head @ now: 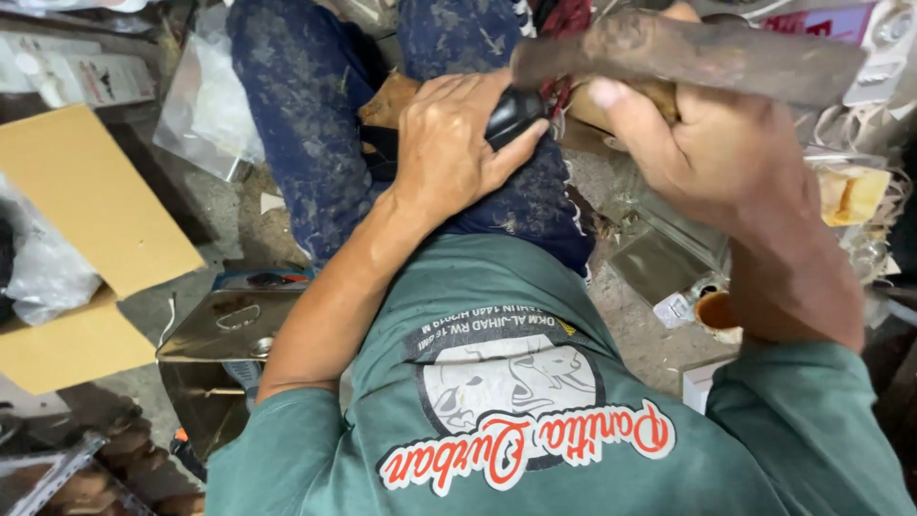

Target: Hammering a shoe sole onto a last and manipulating the shoe during the assembly process.

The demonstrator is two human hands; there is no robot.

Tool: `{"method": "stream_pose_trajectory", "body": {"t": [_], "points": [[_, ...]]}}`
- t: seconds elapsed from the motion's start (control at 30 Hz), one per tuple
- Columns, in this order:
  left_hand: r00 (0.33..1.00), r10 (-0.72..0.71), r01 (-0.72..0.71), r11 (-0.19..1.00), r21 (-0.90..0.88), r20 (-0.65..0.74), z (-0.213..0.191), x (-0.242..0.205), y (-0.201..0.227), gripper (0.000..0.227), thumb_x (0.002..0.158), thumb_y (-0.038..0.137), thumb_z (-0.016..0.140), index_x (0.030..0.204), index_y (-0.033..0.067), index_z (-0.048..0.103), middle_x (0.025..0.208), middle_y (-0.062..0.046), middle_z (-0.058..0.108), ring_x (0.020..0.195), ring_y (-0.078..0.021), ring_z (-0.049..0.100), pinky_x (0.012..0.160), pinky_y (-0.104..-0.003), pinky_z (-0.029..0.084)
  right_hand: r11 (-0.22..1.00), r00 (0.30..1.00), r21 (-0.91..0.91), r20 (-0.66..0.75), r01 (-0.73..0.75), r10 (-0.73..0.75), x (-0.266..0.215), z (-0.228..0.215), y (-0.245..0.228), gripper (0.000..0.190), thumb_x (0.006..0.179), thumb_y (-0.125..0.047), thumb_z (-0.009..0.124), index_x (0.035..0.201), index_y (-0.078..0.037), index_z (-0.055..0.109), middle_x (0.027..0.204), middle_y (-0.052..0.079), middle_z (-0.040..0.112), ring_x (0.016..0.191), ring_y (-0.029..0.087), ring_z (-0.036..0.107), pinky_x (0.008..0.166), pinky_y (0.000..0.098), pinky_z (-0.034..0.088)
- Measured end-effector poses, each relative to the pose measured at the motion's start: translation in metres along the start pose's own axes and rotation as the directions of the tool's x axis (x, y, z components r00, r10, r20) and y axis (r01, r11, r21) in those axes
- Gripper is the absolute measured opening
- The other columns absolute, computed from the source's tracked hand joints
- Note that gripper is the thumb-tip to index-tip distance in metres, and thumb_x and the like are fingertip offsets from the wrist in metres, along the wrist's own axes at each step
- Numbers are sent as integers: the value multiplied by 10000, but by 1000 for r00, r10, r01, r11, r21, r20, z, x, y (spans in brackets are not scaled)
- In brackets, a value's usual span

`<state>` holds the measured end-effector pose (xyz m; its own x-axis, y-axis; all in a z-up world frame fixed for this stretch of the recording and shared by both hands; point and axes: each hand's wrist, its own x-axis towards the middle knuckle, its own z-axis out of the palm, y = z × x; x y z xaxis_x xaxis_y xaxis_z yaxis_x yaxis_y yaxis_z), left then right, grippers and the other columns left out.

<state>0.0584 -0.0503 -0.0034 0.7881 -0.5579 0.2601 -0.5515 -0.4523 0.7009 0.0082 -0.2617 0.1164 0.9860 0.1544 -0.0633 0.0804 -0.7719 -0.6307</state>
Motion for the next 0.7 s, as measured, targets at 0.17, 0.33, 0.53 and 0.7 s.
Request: {"method": "stream_pose_trajectory", "body": {"t": [0.17,0.33,0.53,0.7], "points": [[1000,12,-12,1000,10,-5,2,1,-1,362,883,262,827,1120,22,695,972,-104,783,890,-297,753,919,-394,537,988,988,24,35,152,-153,10,5,18,187,1100,55,713,1258,135,772,988,208,698,618,270,495,583,382,400],[1000,1,-1,1000,-23,-7,-2,2,0,358,858,231,829,1111,22,686,955,-113,781,868,-305,747,933,-408,537,901,976,376,112,-216,187,-7,30,46,182,1107,40,559,940,36,631,629,26,478,454,127,359,382,269,248],[1000,22,-22,998,-60,-8,-8,5,1,285,868,196,819,1057,38,678,875,-82,760,780,-284,728,904,-400,539,743,972,660,-87,-108,219,-16,59,53,312,1160,52,396,876,-9,512,662,40,486,500,126,415,468,247,350],[1000,19,-18,976,-219,2,-56,4,16,441,826,132,894,1177,-3,665,1114,-151,753,978,-320,740,931,-407,558,626,888,728,-51,-281,458,-18,73,60,141,1152,-146,491,1090,-22,517,729,17,483,575,97,435,543,229,405]]}}
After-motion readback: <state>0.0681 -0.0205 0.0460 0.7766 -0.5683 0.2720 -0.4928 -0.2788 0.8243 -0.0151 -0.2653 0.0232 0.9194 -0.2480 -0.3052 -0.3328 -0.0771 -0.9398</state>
